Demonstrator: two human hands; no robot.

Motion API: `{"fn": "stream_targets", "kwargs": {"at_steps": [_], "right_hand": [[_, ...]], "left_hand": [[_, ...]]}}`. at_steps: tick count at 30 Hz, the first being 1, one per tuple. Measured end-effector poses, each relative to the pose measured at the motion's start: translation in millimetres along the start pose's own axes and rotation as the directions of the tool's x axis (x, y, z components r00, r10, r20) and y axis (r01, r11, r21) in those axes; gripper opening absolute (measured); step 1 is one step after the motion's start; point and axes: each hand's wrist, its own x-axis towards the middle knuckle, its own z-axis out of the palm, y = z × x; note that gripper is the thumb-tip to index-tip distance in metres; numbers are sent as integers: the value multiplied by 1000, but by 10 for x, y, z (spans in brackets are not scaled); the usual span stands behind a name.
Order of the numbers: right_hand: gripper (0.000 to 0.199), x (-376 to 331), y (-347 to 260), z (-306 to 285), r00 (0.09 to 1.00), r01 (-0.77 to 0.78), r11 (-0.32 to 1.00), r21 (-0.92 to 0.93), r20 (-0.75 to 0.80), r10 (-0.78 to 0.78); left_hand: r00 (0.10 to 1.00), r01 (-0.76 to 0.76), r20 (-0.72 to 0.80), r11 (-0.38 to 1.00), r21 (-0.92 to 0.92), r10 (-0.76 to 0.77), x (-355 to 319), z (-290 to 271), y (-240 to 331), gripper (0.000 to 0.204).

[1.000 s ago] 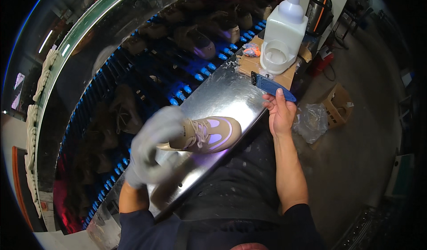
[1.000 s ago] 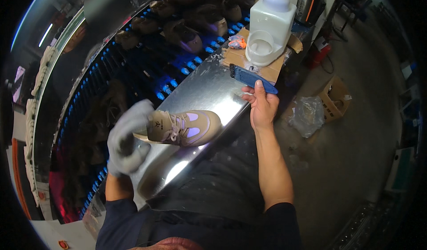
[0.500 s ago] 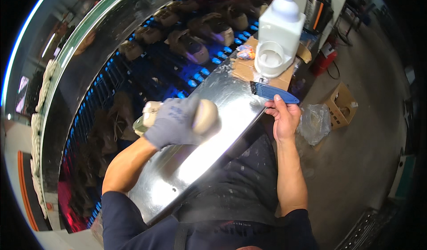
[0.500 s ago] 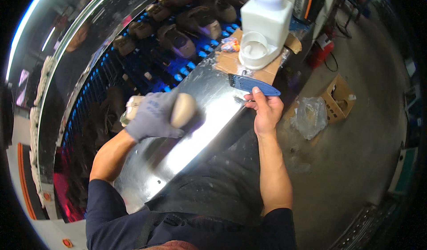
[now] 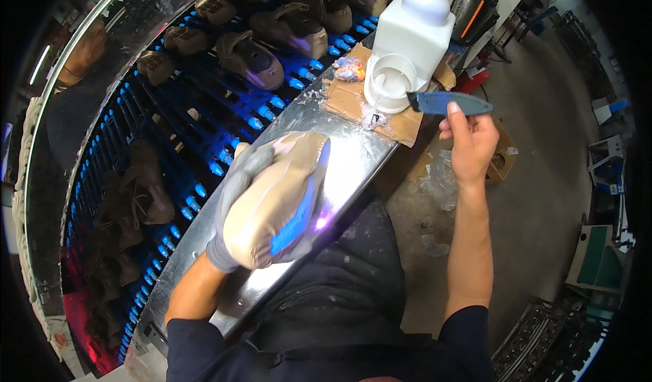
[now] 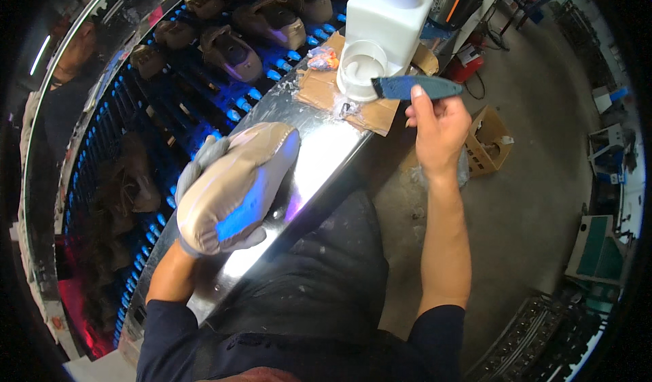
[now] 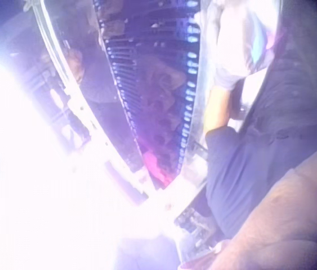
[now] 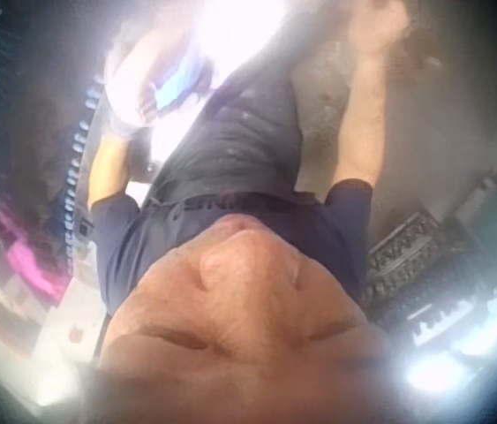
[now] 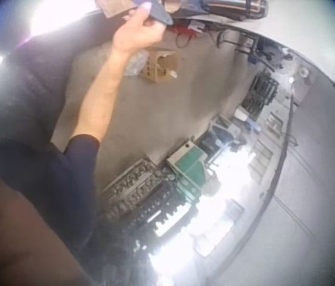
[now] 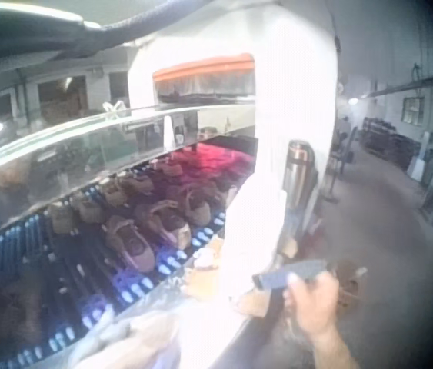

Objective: The person applies glue to the sole and side edges of a beige sneaker using a brush. They repeatedly dip the brush into a white glue container and spread the adhesive along the shoe's perimeter while holding the shoe on a metal workbench.

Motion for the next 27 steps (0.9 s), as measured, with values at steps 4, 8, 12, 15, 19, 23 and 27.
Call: {"fn": "stream_targets", "kwargs": {"at_steps": [4,8,12,15,19,23,27], "right_hand": [[20,474,-70,130,991,65,972,-225,126,-37],[25,697,-135,411,956,248,745,-619,281,-85],[25,707,-221,599,953,227,659,-717,302,1],[24,698,-190,659,939,249,609,-753,342,40],[24,678,-81,692,937,219,629,-746,340,77],[22,767,130,460,951,-95,848,-521,204,232],[20,754,114,411,947,-259,916,-305,108,304]], "left_hand": [[955,186,209,975,125,-209,-308,-218,163,97],[931,148,294,959,241,-218,-644,-208,120,86],[975,86,182,972,220,-127,-744,-112,-65,80],[988,48,133,977,207,-77,-745,-82,-187,76],[996,13,89,981,195,-31,-756,-97,-333,71],[998,-6,58,983,185,-5,-814,-137,-401,67],[1000,-2,24,983,184,-3,-778,-182,-355,63]]}}
